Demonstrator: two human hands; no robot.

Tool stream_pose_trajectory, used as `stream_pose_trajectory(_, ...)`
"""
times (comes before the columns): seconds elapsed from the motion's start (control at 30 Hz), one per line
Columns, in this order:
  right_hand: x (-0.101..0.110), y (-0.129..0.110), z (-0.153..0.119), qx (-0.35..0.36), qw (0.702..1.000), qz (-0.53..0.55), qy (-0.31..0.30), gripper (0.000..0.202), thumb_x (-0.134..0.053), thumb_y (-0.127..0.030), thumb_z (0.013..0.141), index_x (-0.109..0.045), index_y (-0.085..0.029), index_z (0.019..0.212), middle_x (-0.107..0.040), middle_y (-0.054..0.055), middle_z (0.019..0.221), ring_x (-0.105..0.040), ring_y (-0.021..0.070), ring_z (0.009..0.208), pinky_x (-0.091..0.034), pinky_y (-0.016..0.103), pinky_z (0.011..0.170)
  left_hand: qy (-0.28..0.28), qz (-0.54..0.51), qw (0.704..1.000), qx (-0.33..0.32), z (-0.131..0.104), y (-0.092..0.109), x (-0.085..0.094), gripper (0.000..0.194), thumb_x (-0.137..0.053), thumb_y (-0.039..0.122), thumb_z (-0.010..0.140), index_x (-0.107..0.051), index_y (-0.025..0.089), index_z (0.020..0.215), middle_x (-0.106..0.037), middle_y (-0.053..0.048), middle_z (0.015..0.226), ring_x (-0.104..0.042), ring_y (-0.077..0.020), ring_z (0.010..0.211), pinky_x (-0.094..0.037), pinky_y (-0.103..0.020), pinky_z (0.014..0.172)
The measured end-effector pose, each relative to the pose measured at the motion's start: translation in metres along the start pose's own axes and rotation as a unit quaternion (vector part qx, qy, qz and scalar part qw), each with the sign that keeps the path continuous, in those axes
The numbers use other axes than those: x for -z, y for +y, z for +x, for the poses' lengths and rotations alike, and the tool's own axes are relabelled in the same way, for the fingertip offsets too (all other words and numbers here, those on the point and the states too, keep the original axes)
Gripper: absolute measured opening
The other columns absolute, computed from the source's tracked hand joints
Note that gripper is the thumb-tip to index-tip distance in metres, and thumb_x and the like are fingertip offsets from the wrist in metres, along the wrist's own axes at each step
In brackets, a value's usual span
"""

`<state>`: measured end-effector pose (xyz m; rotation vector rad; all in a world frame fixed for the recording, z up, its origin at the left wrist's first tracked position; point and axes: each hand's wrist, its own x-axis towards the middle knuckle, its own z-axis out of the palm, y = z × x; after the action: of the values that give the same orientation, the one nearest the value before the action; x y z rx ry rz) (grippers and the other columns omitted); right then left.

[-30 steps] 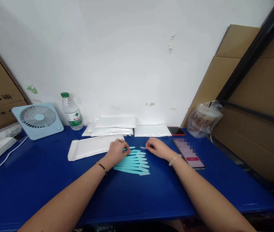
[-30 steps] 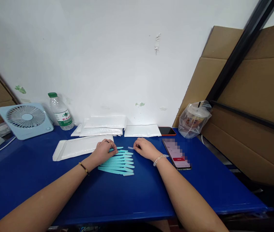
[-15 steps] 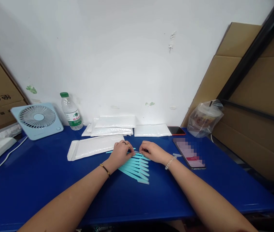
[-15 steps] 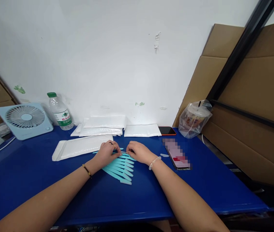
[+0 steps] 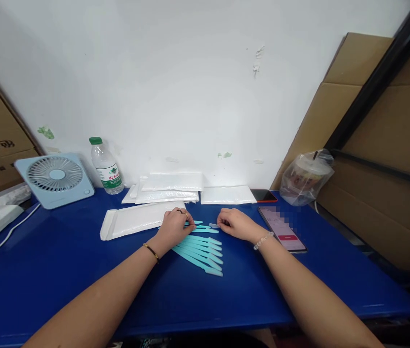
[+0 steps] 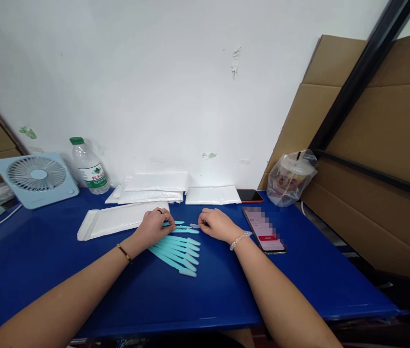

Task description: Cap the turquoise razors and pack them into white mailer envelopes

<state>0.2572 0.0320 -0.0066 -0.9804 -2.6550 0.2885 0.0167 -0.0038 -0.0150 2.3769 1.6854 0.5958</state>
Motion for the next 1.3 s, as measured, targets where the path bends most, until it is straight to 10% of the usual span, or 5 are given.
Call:
stream_pose_trajectory(0.4,-0.008,-0.012,0.006,0.018,1.0,0.007,0.02,0.012,-0.05,-0.02,0.085,-0.062,-0.017,0.083,-0.059,0.003,0.083,-0.054,0.0122,0.07,-0.038,0.024,0.067,-0.001,0.001,1.0,-0.018,0.002,0.003,-0.002,0.014,-0.057,0.035,0.077,-0.065,0.024,0.077,-0.064,0.0,0.091,-0.051,-0.0215,0.094,-0.034,-0.037,0.084)
stream_pose_trajectory(0.6,0.03,0.022,-0.014,-0.126,0.986,-0.016,0.104,0.016,-0.048,-0.016,0.084,-0.063,-0.017,0.087,-0.06,0.005,0.089,-0.056,0.0141,0.079,-0.041,0.024,0.071,0.018,0.06,0.998,0.008,0.003,-0.02,0.02,0.019,-0.05,0.035,0.079,-0.064,0.025,0.087,-0.064,-0.001,0.097,-0.054,-0.0227,0.095,-0.037,-0.034,0.078)
stream_pose_trajectory(0.93,0.067,0.042,-0.051,-0.388,0.903,-0.061,-0.171,0.022,-0.071,-0.008,0.053,-0.068,-0.019,0.072,-0.065,0.004,0.078,-0.058,0.0168,0.065,-0.04,0.024,0.053,-0.038,0.092,0.995,0.025,0.005,-0.029,0.024,0.019,-0.049,0.032,0.075,-0.066,0.024,0.074,-0.065,-0.001,0.082,-0.058,-0.0194,0.079,-0.037,-0.027,0.066)
stream_pose_trajectory(1.3,0.002,0.018,-0.005,-0.13,0.987,0.099,0.004,0.008,-0.059,-0.022,0.077,-0.065,-0.017,0.079,-0.064,0.002,0.075,-0.056,0.012,0.066,-0.041,0.021,0.06,-0.063,0.004,0.998,0.026,0.003,-0.023,0.017,0.016,-0.053,0.031,0.074,-0.066,0.022,0.078,-0.066,-0.002,0.082,-0.059,-0.0169,0.075,-0.04,-0.024,0.063)
